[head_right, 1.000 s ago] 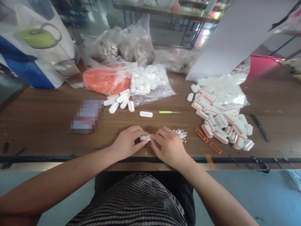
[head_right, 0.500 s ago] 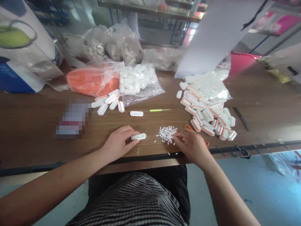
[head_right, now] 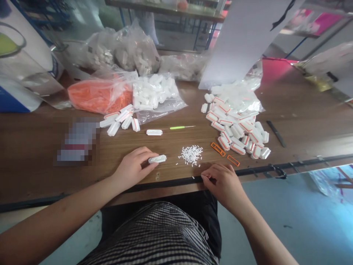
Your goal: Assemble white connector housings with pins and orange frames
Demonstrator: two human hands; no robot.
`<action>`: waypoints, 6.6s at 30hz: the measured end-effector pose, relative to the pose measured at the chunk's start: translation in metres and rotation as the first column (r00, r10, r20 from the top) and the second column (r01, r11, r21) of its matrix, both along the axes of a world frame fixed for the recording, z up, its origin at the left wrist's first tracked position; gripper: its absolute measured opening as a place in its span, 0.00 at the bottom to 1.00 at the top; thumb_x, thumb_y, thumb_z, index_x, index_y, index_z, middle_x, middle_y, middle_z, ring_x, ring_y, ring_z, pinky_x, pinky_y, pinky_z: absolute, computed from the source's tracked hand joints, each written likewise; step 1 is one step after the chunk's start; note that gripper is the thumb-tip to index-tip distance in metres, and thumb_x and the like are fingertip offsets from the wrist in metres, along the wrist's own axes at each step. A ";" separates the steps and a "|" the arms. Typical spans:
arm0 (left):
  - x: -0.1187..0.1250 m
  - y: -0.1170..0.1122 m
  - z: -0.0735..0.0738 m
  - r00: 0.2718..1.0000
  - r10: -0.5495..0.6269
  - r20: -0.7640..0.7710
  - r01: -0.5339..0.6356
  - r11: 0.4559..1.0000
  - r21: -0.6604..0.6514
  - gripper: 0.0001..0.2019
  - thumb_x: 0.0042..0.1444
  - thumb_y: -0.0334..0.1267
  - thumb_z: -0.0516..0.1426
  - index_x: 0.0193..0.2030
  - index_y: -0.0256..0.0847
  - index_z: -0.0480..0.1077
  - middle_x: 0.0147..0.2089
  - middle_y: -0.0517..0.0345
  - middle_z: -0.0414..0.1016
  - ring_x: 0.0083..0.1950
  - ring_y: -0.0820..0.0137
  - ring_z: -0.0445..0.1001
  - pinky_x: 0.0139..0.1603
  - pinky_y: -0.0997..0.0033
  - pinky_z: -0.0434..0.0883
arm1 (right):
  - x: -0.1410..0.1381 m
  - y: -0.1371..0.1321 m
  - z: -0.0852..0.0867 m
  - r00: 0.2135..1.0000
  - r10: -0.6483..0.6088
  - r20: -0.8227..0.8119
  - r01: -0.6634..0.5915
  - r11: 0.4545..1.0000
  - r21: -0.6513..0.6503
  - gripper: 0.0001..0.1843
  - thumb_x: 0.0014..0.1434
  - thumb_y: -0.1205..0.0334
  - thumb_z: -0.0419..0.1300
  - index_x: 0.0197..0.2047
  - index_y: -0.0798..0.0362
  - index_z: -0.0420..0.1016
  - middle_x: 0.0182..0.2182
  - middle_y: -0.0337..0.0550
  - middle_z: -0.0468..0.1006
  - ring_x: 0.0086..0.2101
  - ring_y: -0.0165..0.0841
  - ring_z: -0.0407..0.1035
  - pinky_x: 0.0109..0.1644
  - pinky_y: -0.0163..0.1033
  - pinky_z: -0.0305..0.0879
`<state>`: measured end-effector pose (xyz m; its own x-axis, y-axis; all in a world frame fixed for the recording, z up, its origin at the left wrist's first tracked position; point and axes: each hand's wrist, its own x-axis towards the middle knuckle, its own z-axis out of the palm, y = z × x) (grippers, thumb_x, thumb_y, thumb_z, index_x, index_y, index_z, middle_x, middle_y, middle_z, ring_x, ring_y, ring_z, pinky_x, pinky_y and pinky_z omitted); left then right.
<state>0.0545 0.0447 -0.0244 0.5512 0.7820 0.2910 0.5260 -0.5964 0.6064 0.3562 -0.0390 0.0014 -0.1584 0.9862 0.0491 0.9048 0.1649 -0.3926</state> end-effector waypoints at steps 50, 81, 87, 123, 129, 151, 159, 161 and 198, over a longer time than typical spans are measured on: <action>0.001 -0.005 0.007 0.999 0.001 -0.042 -0.003 0.999 -0.044 0.08 0.60 0.36 0.58 0.46 0.42 0.74 0.40 0.57 0.75 0.43 0.66 0.74 0.46 0.62 0.73 | -0.064 0.052 0.017 0.942 0.108 -0.318 -0.104 0.994 0.028 0.09 0.59 0.60 0.59 0.29 0.49 0.78 0.30 0.40 0.80 0.32 0.33 0.74 0.42 0.40 0.65; 0.001 -0.006 0.005 1.000 -0.007 -0.013 0.006 0.998 -0.062 0.08 0.61 0.37 0.58 0.46 0.42 0.74 0.41 0.56 0.75 0.43 0.66 0.74 0.47 0.62 0.73 | -0.102 0.054 0.008 0.949 0.286 0.130 -0.314 0.892 0.325 0.11 0.62 0.66 0.56 0.31 0.51 0.79 0.27 0.41 0.80 0.31 0.35 0.69 0.42 0.44 0.57; 0.000 -0.005 0.006 1.000 -0.006 -0.002 0.006 0.998 -0.056 0.07 0.61 0.36 0.58 0.45 0.42 0.74 0.40 0.56 0.75 0.42 0.66 0.74 0.45 0.63 0.73 | -0.103 0.053 0.007 0.956 0.278 0.090 -0.292 0.904 0.311 0.13 0.62 0.65 0.56 0.30 0.51 0.79 0.26 0.42 0.81 0.31 0.35 0.70 0.42 0.44 0.59; 0.002 -0.005 0.006 1.000 -0.001 -0.005 0.000 0.998 -0.056 0.07 0.61 0.36 0.58 0.45 0.41 0.74 0.40 0.56 0.74 0.42 0.67 0.73 0.45 0.64 0.72 | -0.098 0.066 0.010 0.937 0.195 -0.291 -0.188 0.981 0.053 0.09 0.61 0.63 0.58 0.29 0.51 0.75 0.26 0.39 0.75 0.29 0.31 0.68 0.40 0.40 0.61; 0.001 -0.006 0.007 1.000 -0.005 0.000 0.005 0.998 -0.070 0.07 0.61 0.36 0.58 0.45 0.42 0.74 0.39 0.57 0.74 0.41 0.66 0.73 0.45 0.63 0.72 | -0.097 0.067 0.000 0.952 0.247 -0.182 -0.226 0.966 0.127 0.08 0.60 0.65 0.58 0.28 0.52 0.73 0.25 0.38 0.74 0.28 0.31 0.66 0.39 0.40 0.58; 0.001 -0.004 0.004 1.000 -0.002 0.013 0.002 1.000 -0.030 0.07 0.61 0.35 0.58 0.45 0.41 0.74 0.40 0.56 0.74 0.41 0.66 0.73 0.45 0.62 0.73 | -0.022 0.043 -0.006 0.996 -0.089 0.013 0.083 0.966 0.246 0.13 0.61 0.57 0.57 0.30 0.50 0.81 0.28 0.43 0.81 0.31 0.38 0.74 0.40 0.44 0.63; 0.001 -0.003 0.007 1.000 -0.009 0.012 0.009 1.000 -0.004 0.06 0.62 0.36 0.58 0.44 0.40 0.73 0.39 0.55 0.75 0.40 0.66 0.73 0.43 0.61 0.74 | 0.003 0.034 -0.012 0.985 -0.174 -0.011 0.174 0.984 0.028 0.15 0.57 0.52 0.57 0.28 0.48 0.82 0.28 0.42 0.83 0.29 0.38 0.74 0.40 0.44 0.61; 0.001 -0.003 0.007 1.000 -0.008 0.008 0.008 1.000 -0.007 0.06 0.62 0.36 0.58 0.44 0.40 0.73 0.39 0.55 0.75 0.40 0.66 0.73 0.43 0.61 0.74 | -0.002 0.036 -0.014 0.986 -0.168 0.004 0.167 0.984 0.068 0.15 0.57 0.52 0.56 0.28 0.49 0.81 0.27 0.42 0.82 0.30 0.38 0.74 0.42 0.45 0.60; 0.001 -0.006 0.009 1.000 -0.012 -0.004 0.012 0.996 -0.084 0.07 0.62 0.37 0.57 0.45 0.42 0.74 0.39 0.56 0.74 0.41 0.67 0.73 0.44 0.64 0.72 | -0.096 0.063 0.008 0.948 0.117 -0.296 -0.104 0.993 0.062 0.08 0.56 0.64 0.60 0.26 0.50 0.76 0.22 0.36 0.75 0.26 0.30 0.68 0.39 0.41 0.59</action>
<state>0.0554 0.0389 -0.0154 0.5615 0.7971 0.2219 0.5218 -0.5493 0.6526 0.2598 0.0237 0.0095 -0.2377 0.9590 0.1546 0.7225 0.2809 -0.6318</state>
